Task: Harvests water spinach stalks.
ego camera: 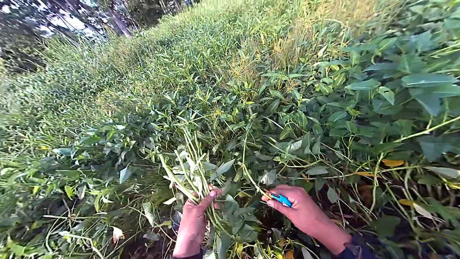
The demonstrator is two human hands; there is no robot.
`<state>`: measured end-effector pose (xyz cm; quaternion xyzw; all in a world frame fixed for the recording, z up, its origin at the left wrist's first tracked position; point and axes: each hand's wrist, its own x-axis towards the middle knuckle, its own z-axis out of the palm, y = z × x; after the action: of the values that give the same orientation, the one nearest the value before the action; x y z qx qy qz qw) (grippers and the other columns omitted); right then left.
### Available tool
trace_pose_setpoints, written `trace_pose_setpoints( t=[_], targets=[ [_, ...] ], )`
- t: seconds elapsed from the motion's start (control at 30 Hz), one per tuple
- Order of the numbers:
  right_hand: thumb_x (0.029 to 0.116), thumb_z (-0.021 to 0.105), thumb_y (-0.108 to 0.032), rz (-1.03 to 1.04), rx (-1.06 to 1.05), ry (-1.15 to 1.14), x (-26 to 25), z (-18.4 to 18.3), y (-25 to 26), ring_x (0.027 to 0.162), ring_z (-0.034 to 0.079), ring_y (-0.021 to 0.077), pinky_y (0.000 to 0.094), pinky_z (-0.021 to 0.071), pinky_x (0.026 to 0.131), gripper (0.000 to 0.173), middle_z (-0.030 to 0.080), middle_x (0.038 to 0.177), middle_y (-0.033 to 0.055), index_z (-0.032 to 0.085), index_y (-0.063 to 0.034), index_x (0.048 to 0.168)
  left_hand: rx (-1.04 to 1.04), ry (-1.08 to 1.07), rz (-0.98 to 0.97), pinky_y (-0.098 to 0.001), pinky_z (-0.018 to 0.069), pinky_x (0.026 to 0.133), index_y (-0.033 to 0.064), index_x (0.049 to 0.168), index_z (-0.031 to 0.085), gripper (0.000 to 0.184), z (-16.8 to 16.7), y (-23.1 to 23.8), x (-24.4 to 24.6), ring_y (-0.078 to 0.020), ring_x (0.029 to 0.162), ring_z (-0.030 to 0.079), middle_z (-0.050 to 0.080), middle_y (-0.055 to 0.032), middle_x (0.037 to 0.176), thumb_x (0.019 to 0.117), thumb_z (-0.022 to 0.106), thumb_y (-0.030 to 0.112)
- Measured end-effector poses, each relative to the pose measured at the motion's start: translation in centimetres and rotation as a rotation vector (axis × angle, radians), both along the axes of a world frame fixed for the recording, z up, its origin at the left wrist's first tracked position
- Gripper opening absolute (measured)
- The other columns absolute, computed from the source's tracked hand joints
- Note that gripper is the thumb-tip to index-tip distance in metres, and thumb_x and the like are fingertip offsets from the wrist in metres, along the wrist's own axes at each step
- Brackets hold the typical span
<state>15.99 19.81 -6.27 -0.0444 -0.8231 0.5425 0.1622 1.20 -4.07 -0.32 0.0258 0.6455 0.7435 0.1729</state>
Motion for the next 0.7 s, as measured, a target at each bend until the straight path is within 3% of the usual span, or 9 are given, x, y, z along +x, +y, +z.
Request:
trace_pose_setpoints(
  t=[0.13, 0.27, 0.33, 0.4, 0.47, 0.53, 0.6, 0.7],
  targets=[
    [0.1018, 0.063, -0.029, 0.178, 0.067, -0.009, -0.1, -0.7, -2.2, 0.097, 0.068, 0.0172, 0.0373, 0.0561, 0.089, 0.024, 0.071, 0.102, 0.0076, 0.077, -0.0123, 0.111, -0.113, -0.068, -0.119, -0.0269, 0.0557, 0.057, -0.0075, 0.116, 0.059, 0.016, -0.9, 1.2, 0.9, -0.0156, 0.06, 0.066, 0.075, -0.0186, 0.098, 0.1011, 0.057, 0.0],
    [0.1017, 0.062, -0.022, 0.386, 0.102, -0.046, -0.3, -0.4, -4.0, 0.1, 0.067, 0.0254, 0.0449, 0.0542, 0.092, 0.021, 0.07, 0.104, 0.0125, 0.076, -0.0099, 0.112, 0.075, -0.189, -0.153, -0.021, 0.0529, 0.053, -0.0041, 0.105, 0.061, 0.011, -1.7, 1.0, 2.4, -0.0094, 0.058, 0.062, 0.073, -0.0155, 0.089, 0.0941, 0.057, -0.005],
    [0.1004, 0.064, -0.021, 0.379, 0.035, -0.051, -0.1, -0.8, -4.4, 0.11, 0.066, 0.0246, 0.0447, 0.0535, 0.097, 0.026, 0.069, 0.117, 0.0128, 0.073, -0.0118, 0.124, 0.136, -0.15, -0.041, -0.0202, 0.0519, 0.051, -0.0023, 0.101, 0.061, 0.013, -1.4, -0.4, 1.9, -0.0086, 0.056, 0.06, 0.07, -0.0123, 0.083, 0.0901, 0.057, -0.008],
    [0.0998, 0.066, -0.024, 0.25, -0.081, -0.092, 0.6, -1.6, -3.7, 0.125, 0.06, 0.0174, 0.0381, 0.052, 0.105, 0.039, 0.06, 0.14, 0.0077, 0.066, -0.0166, 0.138, 0.11, -0.064, 0.127, -0.0201, 0.0511, 0.049, -0.0018, 0.103, 0.059, 0.012, -0.5, -3.4, 0.5, -0.0088, 0.055, 0.059, 0.07, -0.012, 0.084, 0.094, 0.054, -0.009],
    [0.0986, 0.066, -0.029, 0.001, -0.186, -0.133, 1.4, -3.3, -2.3, 0.108, 0.067, 0.0137, 0.0345, 0.0581, 0.09, 0.041, 0.065, 0.133, 0.0038, 0.065, -0.0149, 0.137, 0.035, 0.033, 0.332, -0.0194, 0.0522, 0.05, -0.0002, 0.106, 0.058, 0.012, 0.4, -7.5, -1.3, -0.008, 0.055, 0.06, 0.07, -0.0088, 0.083, 0.0977, 0.054, -0.008],
    [0.0973, 0.065, -0.037, -0.176, -0.236, -0.21, 2.3, -4.8, -0.3, 0.087, 0.068, 0.0123, 0.0338, 0.0586, 0.075, 0.043, 0.072, 0.113, -0.0004, 0.064, -0.0168, 0.135, -0.06, 0.121, 0.527, -0.0197, 0.0536, 0.051, 0.0025, 0.11, 0.056, 0.012, 0.9, -12.7, -3.4, -0.0061, 0.056, 0.06, 0.068, -0.0033, 0.08, 0.0997, 0.056, -0.003],
    [0.0995, 0.058, -0.042, -0.24, -0.252, -0.285, 3.5, -5.4, 1.4, 0.074, 0.063, 0.0124, 0.0343, 0.0536, 0.066, 0.044, 0.07, 0.098, 0.0, 0.062, -0.0189, 0.137, -0.14, 0.185, 0.71, -0.0221, 0.0549, 0.051, 0.0034, 0.112, 0.056, 0.016, 0.4, -18.4, -5.5, -0.0057, 0.054, 0.059, 0.066, -0.0001, 0.075, 0.0977, 0.062, -0.001],
    [0.1069, 0.044, -0.038, -0.256, -0.298, -0.32, 4.6, -5.7, 2.3, 0.061, 0.057, 0.0106, 0.0288, 0.0489, 0.056, 0.041, 0.068, 0.086, 0.0001, 0.062, -0.0171, 0.137, -0.215, 0.182, 0.841, -0.0242, 0.055, 0.053, 0.004, 0.112, 0.055, 0.015, -0.7, -25.4, -7.0, -0.0059, 0.055, 0.057, 0.062, 0.0015, 0.074, 0.0987, 0.063, 0.004]
  ],
)
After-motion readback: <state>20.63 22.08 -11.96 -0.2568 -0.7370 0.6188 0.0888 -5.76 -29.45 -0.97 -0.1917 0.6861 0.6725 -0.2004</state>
